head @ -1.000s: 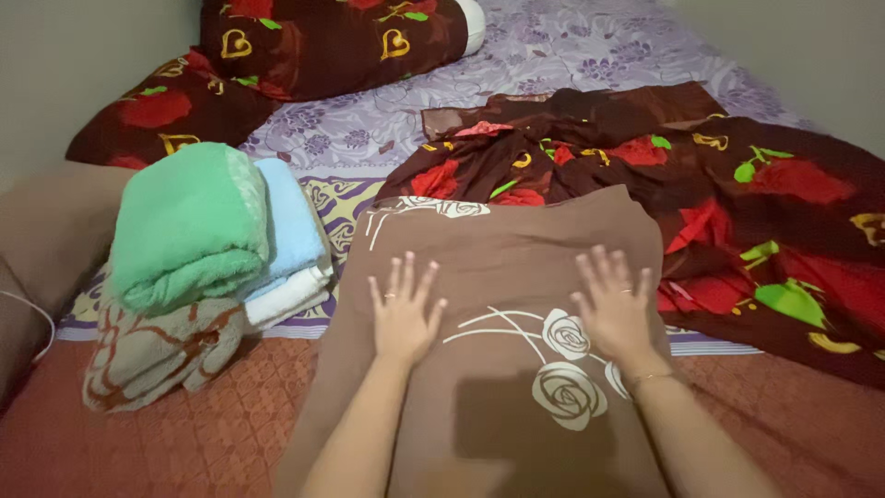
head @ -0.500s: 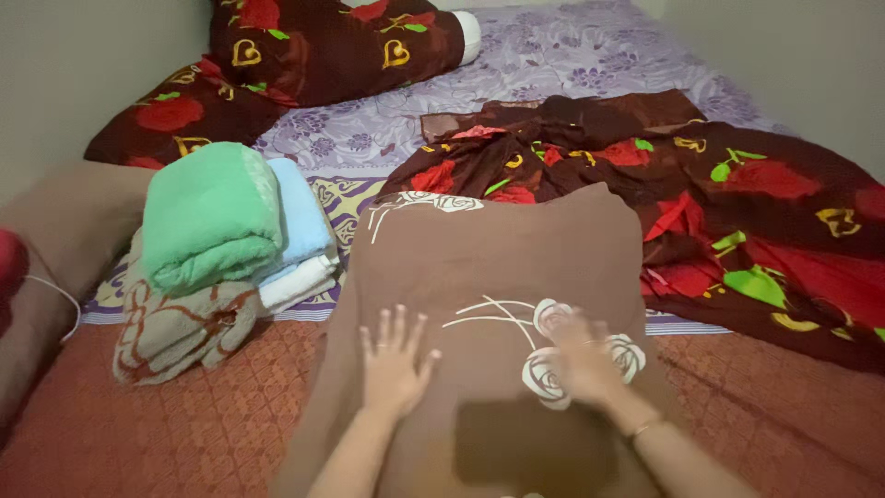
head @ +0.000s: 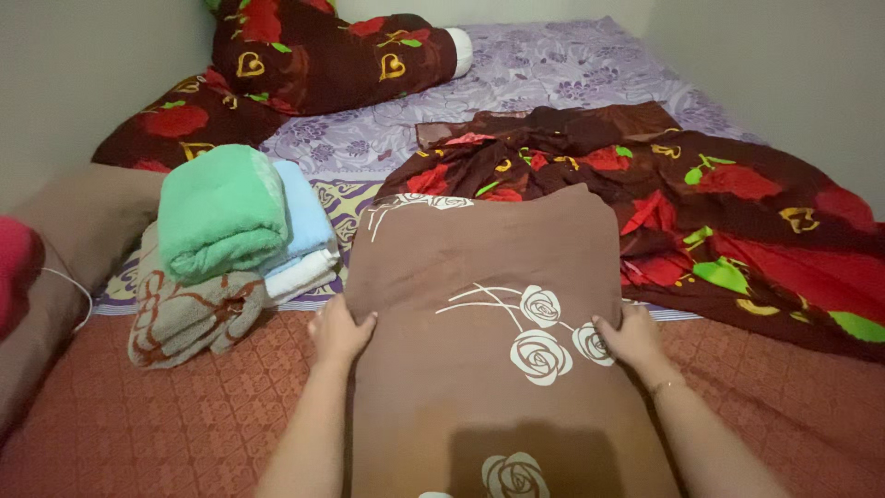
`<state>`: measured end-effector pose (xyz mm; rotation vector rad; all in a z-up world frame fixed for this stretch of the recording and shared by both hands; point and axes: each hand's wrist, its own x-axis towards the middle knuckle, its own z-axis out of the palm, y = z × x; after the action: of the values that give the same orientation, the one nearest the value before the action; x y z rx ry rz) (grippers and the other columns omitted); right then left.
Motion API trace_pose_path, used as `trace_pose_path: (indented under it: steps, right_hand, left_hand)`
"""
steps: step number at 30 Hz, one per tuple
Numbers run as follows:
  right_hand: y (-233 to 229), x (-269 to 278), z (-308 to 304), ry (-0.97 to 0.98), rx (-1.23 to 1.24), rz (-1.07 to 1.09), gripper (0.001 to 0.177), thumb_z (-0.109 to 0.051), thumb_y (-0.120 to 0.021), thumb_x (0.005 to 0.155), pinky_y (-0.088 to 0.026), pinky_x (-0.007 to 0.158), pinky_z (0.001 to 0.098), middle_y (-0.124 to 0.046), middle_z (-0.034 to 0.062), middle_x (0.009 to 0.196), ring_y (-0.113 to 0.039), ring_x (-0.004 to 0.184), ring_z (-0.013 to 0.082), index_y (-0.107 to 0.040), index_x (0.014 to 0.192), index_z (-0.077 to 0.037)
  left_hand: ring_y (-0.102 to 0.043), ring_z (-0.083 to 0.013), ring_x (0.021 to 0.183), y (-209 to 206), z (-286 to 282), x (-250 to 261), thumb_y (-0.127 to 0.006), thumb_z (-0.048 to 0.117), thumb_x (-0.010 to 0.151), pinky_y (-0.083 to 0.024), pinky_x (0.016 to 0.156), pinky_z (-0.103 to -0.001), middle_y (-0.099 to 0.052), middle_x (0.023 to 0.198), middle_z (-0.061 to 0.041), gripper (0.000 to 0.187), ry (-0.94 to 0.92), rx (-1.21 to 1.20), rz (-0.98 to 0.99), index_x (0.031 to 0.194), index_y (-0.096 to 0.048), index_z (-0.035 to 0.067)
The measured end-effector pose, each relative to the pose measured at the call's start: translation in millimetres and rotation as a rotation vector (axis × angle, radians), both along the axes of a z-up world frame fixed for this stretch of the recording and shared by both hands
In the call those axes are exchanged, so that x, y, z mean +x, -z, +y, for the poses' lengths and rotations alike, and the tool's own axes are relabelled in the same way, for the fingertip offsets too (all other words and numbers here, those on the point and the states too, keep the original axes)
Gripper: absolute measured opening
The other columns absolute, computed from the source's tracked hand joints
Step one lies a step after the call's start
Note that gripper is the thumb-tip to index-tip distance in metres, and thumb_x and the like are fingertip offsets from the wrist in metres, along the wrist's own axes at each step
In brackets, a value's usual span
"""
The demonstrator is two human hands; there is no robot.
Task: The person folds a brown floral sheet on a bed, smoothing and aligning edges before stacking it with other folded towels and linens. The person then begins to unfold a second floral sheet.
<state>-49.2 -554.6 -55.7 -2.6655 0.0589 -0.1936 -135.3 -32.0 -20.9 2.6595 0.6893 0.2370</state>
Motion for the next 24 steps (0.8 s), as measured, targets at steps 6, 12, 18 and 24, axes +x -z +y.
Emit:
trace_pose_path:
  steps: [6,12,18,24]
  right_hand:
    - [-16,31,10,0.055,0.953,0.430,0.061,-0.034,-0.072,0.089,-0.060,0.071,0.0377,-0.074,0.0183,0.112,-0.073,0.087,0.0234,-0.060,0.132,0.007]
    - [17,47,18,-0.031,1.231,0.573,0.046,-0.030,-0.078,0.093,-0.053,0.053,0.0350,-0.066,0.0094,0.091,-0.063,0.064,0.0172,-0.061,0.120,0.003]
    - [2,49,2,0.223,1.383,0.622,0.043,-0.039,-0.067,0.090,-0.056,0.048,0.0387,-0.069,0.0125,0.071,-0.065,0.054,0.0222,-0.062,0.113,-0.002]
    - [4,47,7,0.169,1.337,0.629,0.043,-0.036,-0.067,0.094,-0.056,0.047,0.0374,-0.068,0.0153,0.079,-0.065,0.053,0.0214,-0.061,0.118,0.000]
  left_hand:
    - [-0.063,-0.0315,0.122,-12,21,34,-0.088,0.038,0.068,-0.051,0.103,-0.044,-0.063,0.132,-0.020,0.091,0.210,-0.562,-0.235,0.141,-0.047,0.002]
    - [-0.066,-0.0281,0.120,-33,23,54,-0.082,0.037,0.074,-0.053,0.101,-0.043,-0.068,0.135,-0.015,0.086,0.276,-0.928,0.019,0.147,-0.051,0.004]
    - [-0.058,-0.0262,0.129,-64,30,43,-0.078,0.032,0.076,-0.050,0.104,-0.043,-0.061,0.142,-0.010,0.086,0.307,-1.248,-0.027,0.151,-0.044,0.009]
    - [-0.054,-0.0285,0.136,-41,33,35,-0.071,0.054,0.081,-0.046,0.106,-0.044,-0.056,0.152,-0.013,0.086,0.189,-1.215,0.133,0.152,-0.048,0.011]
